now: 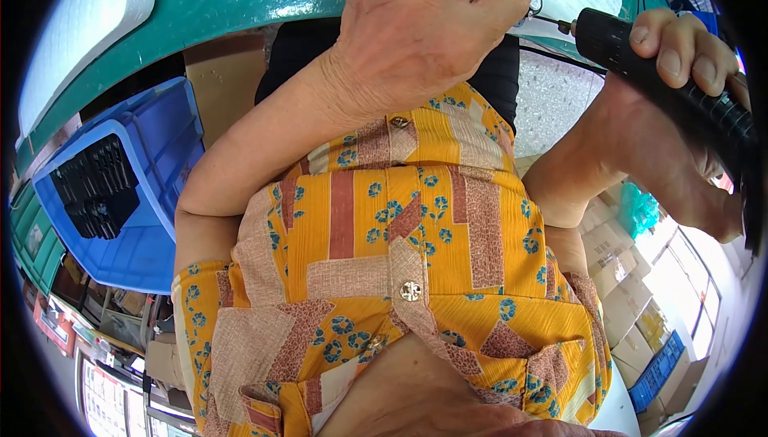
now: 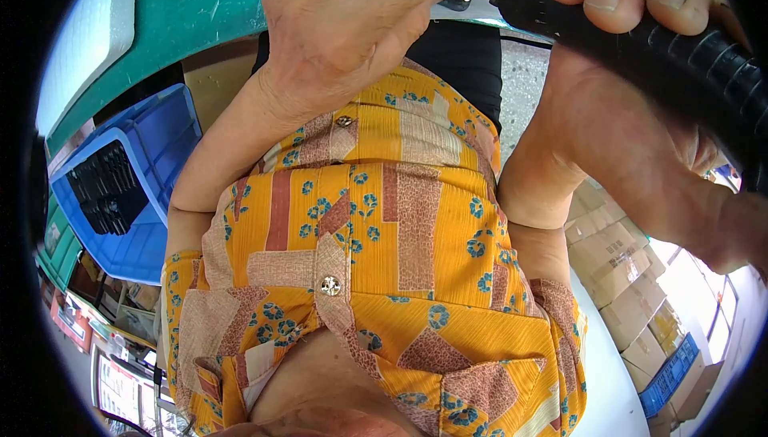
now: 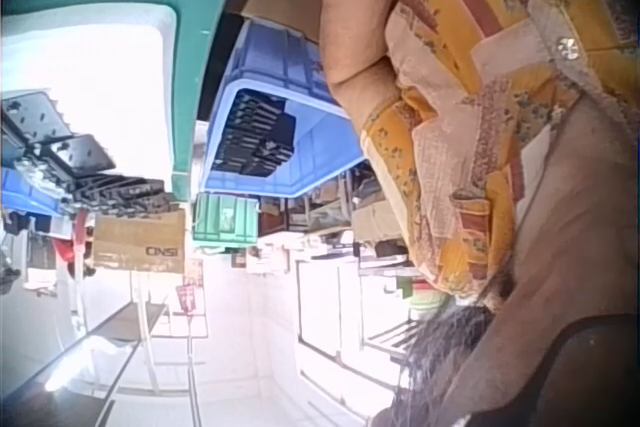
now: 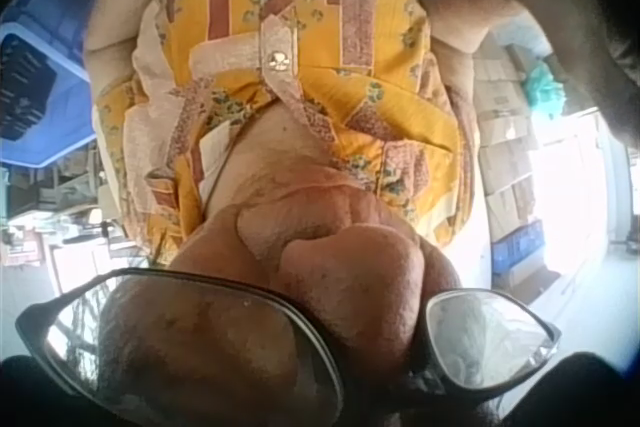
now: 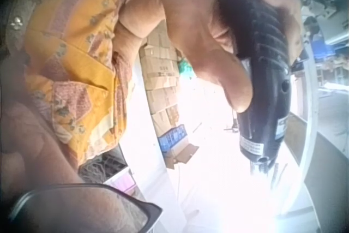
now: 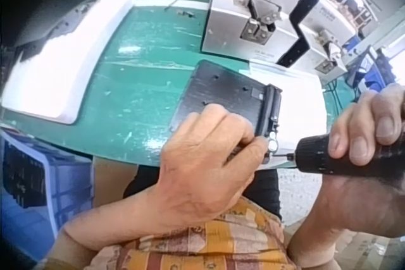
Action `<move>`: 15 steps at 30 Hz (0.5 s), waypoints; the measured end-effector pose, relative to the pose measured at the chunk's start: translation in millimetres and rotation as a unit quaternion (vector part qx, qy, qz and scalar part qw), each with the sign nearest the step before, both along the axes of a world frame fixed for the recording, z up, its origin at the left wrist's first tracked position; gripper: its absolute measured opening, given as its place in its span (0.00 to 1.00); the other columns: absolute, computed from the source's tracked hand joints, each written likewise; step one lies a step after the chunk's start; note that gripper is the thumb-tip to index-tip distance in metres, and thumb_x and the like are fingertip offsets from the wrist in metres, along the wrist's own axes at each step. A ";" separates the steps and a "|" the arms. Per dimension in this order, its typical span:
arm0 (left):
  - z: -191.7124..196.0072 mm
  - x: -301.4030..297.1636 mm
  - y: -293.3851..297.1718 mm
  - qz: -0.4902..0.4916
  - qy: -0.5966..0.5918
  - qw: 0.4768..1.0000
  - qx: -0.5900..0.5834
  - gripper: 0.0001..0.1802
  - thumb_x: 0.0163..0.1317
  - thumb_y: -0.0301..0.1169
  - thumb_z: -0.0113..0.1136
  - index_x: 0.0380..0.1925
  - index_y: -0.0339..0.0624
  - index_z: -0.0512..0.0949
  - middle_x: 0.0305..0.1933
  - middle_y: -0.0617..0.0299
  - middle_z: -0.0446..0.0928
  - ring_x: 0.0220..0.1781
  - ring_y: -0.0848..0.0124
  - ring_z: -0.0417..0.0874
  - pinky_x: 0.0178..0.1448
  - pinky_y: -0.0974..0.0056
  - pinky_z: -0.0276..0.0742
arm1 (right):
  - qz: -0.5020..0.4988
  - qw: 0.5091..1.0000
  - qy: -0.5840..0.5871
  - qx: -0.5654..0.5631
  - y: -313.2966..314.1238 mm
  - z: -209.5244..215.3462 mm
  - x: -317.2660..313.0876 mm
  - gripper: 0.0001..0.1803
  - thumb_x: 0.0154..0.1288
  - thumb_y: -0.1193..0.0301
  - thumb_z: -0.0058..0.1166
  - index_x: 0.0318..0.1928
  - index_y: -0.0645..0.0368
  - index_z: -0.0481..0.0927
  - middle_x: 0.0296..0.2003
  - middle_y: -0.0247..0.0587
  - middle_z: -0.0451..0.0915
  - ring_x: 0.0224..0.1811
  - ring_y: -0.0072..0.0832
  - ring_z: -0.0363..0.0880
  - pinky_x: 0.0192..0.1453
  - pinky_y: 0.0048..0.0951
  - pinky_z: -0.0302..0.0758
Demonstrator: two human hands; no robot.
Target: The person assembles or repairs electronic device components by hand, securing screws into a plastic housing with an electric screwdriver.
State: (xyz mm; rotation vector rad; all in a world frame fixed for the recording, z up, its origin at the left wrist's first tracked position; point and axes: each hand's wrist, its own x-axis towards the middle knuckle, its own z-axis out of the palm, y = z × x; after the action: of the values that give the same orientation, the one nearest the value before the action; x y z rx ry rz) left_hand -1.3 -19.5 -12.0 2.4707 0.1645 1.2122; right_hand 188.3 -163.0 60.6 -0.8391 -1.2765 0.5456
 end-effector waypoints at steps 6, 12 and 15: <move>2.8 0.4 1.9 -0.004 0.004 1.000 -0.001 0.08 0.51 0.24 0.67 0.33 0.36 0.82 0.32 0.60 0.69 0.34 0.63 0.74 0.33 0.60 0.65 | 0.001 1.000 -0.006 -0.002 3.8 0.4 -11.4 0.54 0.40 0.14 0.54 0.52 0.47 0.82 0.41 0.34 0.79 0.37 0.31 0.78 0.43 0.40 0.74; 2.4 2.0 2.7 -0.009 0.000 1.000 -0.013 0.08 0.49 0.24 0.68 0.30 0.36 0.80 0.32 0.59 0.68 0.34 0.63 0.73 0.33 0.60 0.65 | 0.003 1.000 -0.011 -0.003 0.6 3.2 -12.0 0.55 0.40 0.14 0.54 0.52 0.47 0.82 0.41 0.34 0.79 0.37 0.31 0.78 0.43 0.40 0.74; 2.7 2.6 3.6 -0.014 -0.003 1.000 -0.024 0.08 0.49 0.24 0.68 0.29 0.36 0.79 0.31 0.60 0.68 0.33 0.64 0.72 0.33 0.60 0.64 | 0.004 1.000 -0.014 -0.002 0.9 3.3 -11.3 0.55 0.40 0.14 0.54 0.52 0.47 0.82 0.41 0.34 0.79 0.37 0.31 0.78 0.43 0.40 0.74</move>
State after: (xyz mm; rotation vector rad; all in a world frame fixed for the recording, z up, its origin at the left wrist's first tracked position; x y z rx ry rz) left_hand 1.4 -15.9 -9.3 2.4195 0.1565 1.1902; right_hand 176.9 -162.1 63.8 -0.8491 -1.3048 0.5445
